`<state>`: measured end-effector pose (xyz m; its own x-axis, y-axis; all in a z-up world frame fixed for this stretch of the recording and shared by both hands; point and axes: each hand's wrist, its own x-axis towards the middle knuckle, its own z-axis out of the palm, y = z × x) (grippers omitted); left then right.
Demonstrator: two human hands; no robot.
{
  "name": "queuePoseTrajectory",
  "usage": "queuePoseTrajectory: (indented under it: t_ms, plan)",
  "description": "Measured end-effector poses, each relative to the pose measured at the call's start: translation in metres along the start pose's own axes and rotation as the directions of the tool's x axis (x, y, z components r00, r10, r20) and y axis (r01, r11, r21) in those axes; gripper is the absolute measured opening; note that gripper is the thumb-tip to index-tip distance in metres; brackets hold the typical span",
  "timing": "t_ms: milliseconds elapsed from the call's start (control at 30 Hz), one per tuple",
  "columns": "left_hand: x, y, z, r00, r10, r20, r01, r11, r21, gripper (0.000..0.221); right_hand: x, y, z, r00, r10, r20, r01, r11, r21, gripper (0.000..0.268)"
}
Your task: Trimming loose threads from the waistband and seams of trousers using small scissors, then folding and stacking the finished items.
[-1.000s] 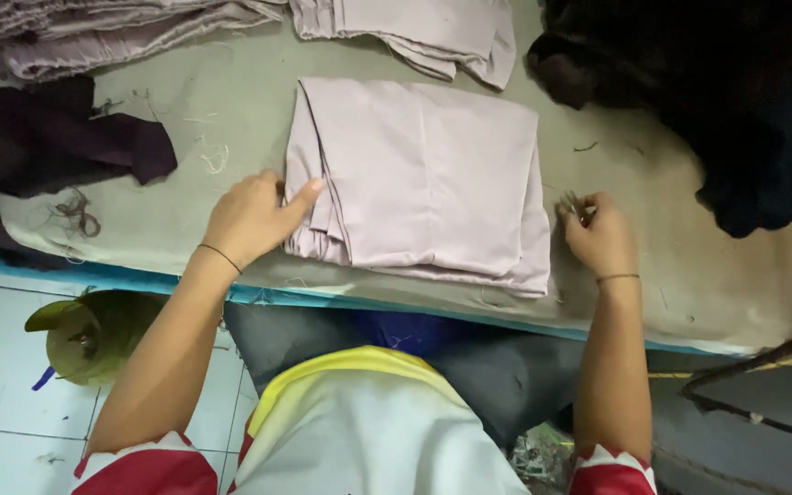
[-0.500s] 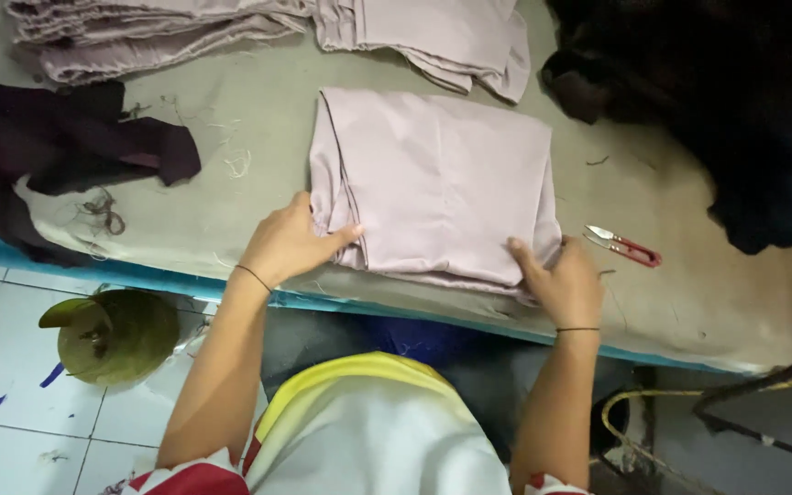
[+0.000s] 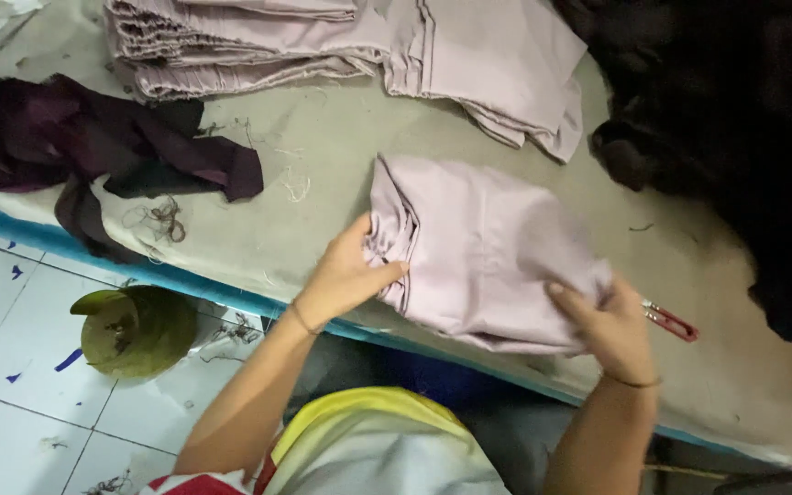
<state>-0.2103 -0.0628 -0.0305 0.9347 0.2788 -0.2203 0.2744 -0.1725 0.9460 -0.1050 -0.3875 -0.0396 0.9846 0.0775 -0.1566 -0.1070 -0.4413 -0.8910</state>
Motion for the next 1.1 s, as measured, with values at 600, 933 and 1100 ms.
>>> queuePoseTrajectory:
  t_ms: [600, 933, 1100]
  plan:
    - [0.131, 0.135, -0.277, 0.850, 0.150, -0.506, 0.042, 0.936, 0.348, 0.066, 0.221, -0.322, 0.219, 0.894, -0.413, 0.173, 0.118, 0.590, 0.798, 0.026]
    - [0.169, 0.028, -0.292, 0.821, 0.043, -0.569, 0.208, 0.906, 0.369, 0.095, 0.268, -0.164, 0.251, 0.895, -0.253, 0.368, 0.292, 0.955, -0.053, 0.084]
    - [0.172, 0.001, -0.218, 0.496, 0.721, -0.484, 0.034, 0.541, 0.841, 0.081, 0.273, -0.076, 0.129, 0.808, -0.589, 0.016, 0.584, 0.797, -0.155, 0.043]
